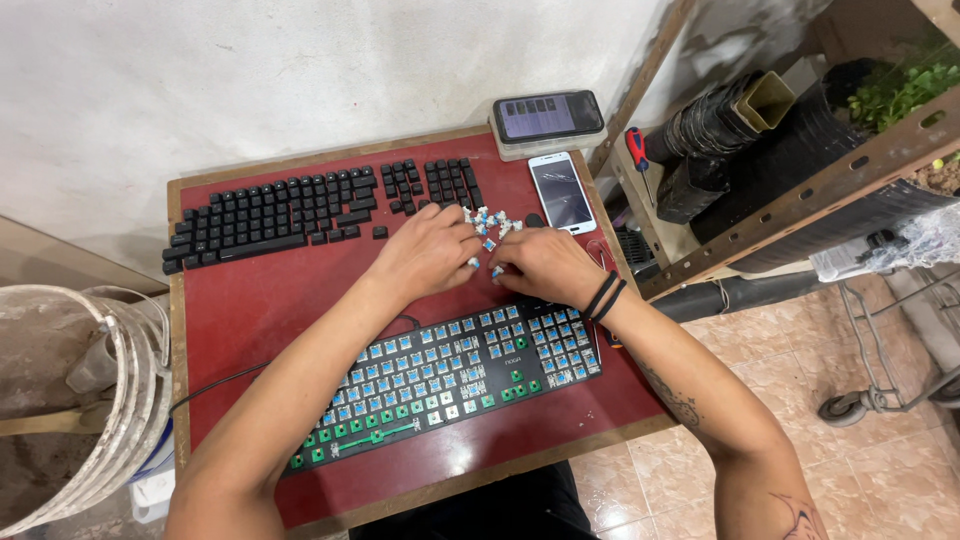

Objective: The person installs blue mechanical switches onto a green keyboard PCB. They pick switches from a pile on the table and press them into the switch sockets one by one.

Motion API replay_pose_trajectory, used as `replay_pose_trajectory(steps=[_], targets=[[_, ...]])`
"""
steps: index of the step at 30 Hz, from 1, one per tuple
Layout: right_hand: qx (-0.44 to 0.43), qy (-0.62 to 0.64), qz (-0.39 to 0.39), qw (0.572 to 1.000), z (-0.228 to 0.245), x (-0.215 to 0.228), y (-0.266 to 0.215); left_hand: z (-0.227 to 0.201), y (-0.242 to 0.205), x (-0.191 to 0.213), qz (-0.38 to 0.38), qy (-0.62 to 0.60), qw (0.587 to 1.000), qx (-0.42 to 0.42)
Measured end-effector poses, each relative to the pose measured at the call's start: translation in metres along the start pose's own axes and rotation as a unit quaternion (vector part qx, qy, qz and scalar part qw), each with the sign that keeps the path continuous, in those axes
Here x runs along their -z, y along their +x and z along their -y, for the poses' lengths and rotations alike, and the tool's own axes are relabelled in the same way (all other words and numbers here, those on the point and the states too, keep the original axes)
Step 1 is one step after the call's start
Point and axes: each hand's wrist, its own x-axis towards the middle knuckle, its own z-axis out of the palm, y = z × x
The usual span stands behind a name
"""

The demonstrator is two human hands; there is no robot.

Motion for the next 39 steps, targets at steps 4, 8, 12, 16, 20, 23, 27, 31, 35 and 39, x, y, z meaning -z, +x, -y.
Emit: replay_pose_trajectory(steps=[4, 8, 12, 16, 20, 23, 27, 31, 35, 39], targets=[[0.007, 0.024, -0.010, 1.000, 0.002, -0.012, 0.005, -0.022, -0.016, 0.027, 0.006, -0.137, 0.988, 0.068], [0.039, 0.103, -0.049, 0.993, 0.016, -0.007, 0.004, -0.038, -0.038, 0.063, -0.057, -0.266, 0.951, 0.144], [0.120, 0.246, -0.102, 0.956, 0.050, 0.018, 0.003, -0.055, -0.071, 0.110, -0.087, -0.326, 0.919, 0.203], [0.162, 0.294, -0.083, 0.938, 0.087, 0.035, 0.009, -0.064, -0.120, 0.115, -0.111, -0.322, 0.904, 0.257], [0.194, 0.290, -0.071, 0.935, 0.125, 0.039, 0.015, -0.075, -0.155, 0.129, -0.142, -0.313, 0.897, 0.278], [0.203, 0.278, -0.073, 0.936, 0.141, 0.019, 0.021, -0.082, -0.183, 0.141, -0.149, -0.308, 0.891, 0.297], [0.240, 0.269, -0.087, 0.929, 0.165, 0.003, 0.034, -0.090, -0.220, 0.158, -0.143, -0.287, 0.896, 0.307], [0.260, 0.268, -0.092, 0.923, 0.185, -0.011, 0.039, -0.092, -0.249, 0.180, -0.152, -0.262, 0.899, 0.316], [0.267, 0.264, -0.075, 0.924, 0.212, -0.013, 0.045, -0.090, -0.288, 0.179, -0.141, -0.206, 0.912, 0.326], [0.285, 0.262, -0.073, 0.919, 0.237, -0.021, 0.054, -0.087, -0.304, 0.193, -0.145, -0.150, 0.932, 0.297]])
